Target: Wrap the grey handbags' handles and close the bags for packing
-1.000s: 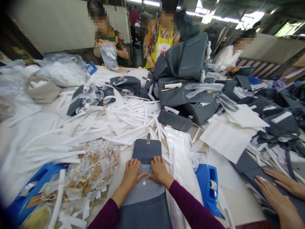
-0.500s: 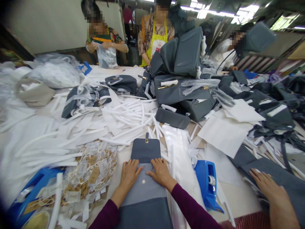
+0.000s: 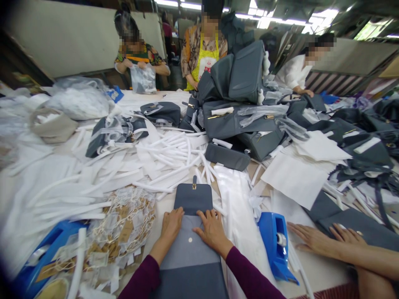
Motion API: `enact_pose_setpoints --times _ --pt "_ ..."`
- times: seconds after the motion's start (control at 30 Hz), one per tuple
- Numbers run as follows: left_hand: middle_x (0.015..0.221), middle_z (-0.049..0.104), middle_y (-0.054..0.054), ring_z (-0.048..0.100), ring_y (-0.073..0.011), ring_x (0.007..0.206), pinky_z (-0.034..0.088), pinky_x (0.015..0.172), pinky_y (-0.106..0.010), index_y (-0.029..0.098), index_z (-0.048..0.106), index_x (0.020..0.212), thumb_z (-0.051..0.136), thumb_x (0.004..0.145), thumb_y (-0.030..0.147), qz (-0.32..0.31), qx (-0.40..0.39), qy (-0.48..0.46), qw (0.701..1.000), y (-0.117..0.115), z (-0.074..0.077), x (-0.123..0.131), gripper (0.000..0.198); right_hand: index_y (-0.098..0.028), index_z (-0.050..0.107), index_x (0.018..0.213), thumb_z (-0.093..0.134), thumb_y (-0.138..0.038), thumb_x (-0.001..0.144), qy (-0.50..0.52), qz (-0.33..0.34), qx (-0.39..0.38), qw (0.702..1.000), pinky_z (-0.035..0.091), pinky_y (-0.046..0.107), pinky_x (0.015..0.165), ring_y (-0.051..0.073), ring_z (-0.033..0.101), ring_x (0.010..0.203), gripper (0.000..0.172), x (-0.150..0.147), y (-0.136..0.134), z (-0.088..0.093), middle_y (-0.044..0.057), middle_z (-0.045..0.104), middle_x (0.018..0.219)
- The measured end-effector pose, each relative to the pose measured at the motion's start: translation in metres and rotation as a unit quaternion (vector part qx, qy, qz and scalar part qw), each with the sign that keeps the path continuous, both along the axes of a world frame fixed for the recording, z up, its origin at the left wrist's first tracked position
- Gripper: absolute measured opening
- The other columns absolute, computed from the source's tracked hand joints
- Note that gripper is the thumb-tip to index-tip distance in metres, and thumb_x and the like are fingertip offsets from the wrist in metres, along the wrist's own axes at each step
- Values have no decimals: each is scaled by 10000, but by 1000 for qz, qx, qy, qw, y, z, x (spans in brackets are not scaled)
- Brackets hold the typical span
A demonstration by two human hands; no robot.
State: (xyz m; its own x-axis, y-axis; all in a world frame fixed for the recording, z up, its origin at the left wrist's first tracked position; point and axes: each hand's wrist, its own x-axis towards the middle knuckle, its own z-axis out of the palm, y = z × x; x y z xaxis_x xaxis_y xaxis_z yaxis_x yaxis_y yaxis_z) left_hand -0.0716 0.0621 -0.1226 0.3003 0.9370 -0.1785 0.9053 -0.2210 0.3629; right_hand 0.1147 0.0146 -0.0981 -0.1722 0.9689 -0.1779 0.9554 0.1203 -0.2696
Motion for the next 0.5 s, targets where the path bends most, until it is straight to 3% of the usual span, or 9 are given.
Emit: enact_pose_setpoints --times 0.1,0.23,0.5 --pt "939 666 -39 604 -213 887 351 774 -353 224 564 1007 240 982 279 -18 14 -10 1000 0 3 -1 329 -372 501 1273 534 -556 852 11 6 -7 1000 284 439 948 286 478 1054 460 1 0 0 57 580 1067" --pt "987 644 -31 587 -198 919 368 788 -343 239 578 1010 282 974 282 -56 27 -24 998 -5 7 -8 301 -373 556 1209 547 -560 842 38 -6 -25 999 287 437 950 280 479 1048 413 3 0 0 55 573 1053" --pt "1100 671 -56 563 -247 1078 385 868 -412 249 622 1103 290 971 339 -88 18 10 996 -1 -6 -14 368 -492 426 1324 566 -761 686 69 -3 -56 996 277 538 970 313 456 1077 706 13 0 -12 58 529 1138"
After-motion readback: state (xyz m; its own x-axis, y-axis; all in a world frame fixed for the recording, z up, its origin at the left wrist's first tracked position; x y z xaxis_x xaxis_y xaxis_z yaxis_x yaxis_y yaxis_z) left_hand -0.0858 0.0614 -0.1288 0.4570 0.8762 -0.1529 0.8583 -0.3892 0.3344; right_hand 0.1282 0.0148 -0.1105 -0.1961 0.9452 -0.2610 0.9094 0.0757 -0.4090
